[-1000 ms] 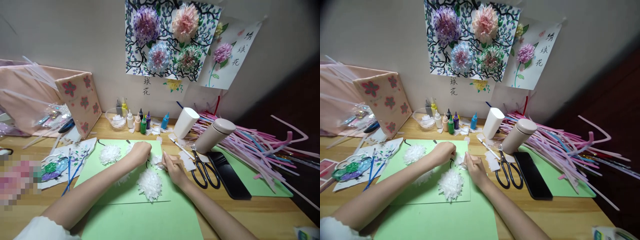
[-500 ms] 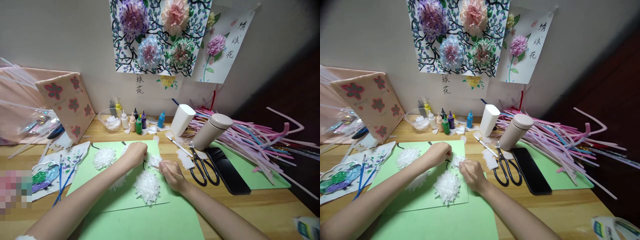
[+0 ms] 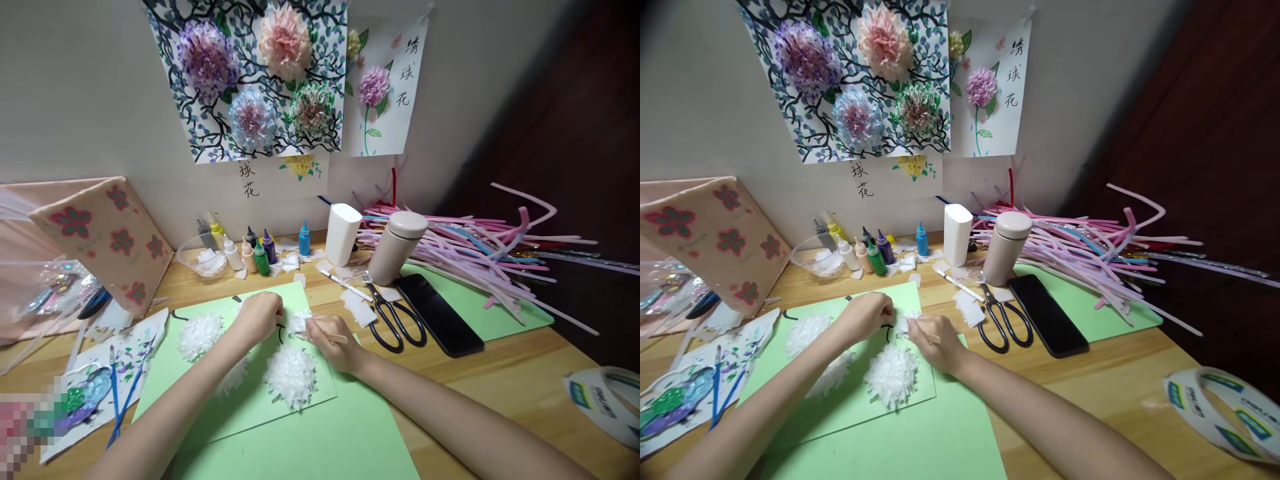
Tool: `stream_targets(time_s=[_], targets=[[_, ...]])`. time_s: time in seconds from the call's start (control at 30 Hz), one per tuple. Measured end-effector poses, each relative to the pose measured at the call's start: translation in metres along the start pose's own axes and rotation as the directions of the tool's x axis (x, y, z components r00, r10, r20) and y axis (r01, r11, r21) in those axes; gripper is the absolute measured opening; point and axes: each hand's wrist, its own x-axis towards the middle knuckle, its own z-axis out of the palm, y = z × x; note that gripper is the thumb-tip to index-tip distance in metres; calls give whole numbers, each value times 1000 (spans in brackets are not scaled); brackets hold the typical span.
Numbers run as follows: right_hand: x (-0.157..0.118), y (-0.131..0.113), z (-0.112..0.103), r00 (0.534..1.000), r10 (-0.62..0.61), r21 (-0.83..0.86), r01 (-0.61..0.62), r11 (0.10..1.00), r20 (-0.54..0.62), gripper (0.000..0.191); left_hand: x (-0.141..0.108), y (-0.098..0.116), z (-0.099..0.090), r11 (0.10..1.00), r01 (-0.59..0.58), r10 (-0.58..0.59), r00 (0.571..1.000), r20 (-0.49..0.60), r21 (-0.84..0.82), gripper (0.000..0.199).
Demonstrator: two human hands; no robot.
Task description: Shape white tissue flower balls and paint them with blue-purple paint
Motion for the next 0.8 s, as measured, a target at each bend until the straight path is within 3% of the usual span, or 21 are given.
stream_targets(time_s=[0.17, 0.27, 0.37, 0.47, 0.57, 0.63, 0.73, 0.8], targets=[[-3, 1, 1, 999, -53, -34, 53, 998, -13, 42, 0, -1, 1, 999, -34, 34, 999, -3, 26, 18], [-2, 1, -2, 988, -100, -38, 96, 995, -116, 41, 0, -2, 0, 999, -34, 34, 999, 5, 16, 17], [5, 0, -8, 969, -54, -85, 35, 996, -240, 33, 1, -3, -1, 999, -31, 31, 999, 10, 8, 15], [13, 0, -11, 957, 60, -59, -80, 995, -283, 17, 2, -2, 1, 999, -33, 33, 999, -7, 15, 15], [19, 4, -13, 962, 132, 36, -127, 991, -239, 19, 1, 0, 3, 999, -31, 32, 999, -19, 35, 17], [23, 9, -17, 973, 115, 26, -112, 993, -201, 21, 0, 2, 3, 999, -30, 30, 999, -21, 38, 18], [37, 17, -28, 988, -4, -182, -25, 983, -157, 20, -3, 5, 0, 999, -23, 23, 1000, -17, 32, 21], [54, 23, -35, 990, -122, -375, 89, 923, -65, 18, -4, 6, -1, 999, -18, 19, 1000, -13, 31, 22]])
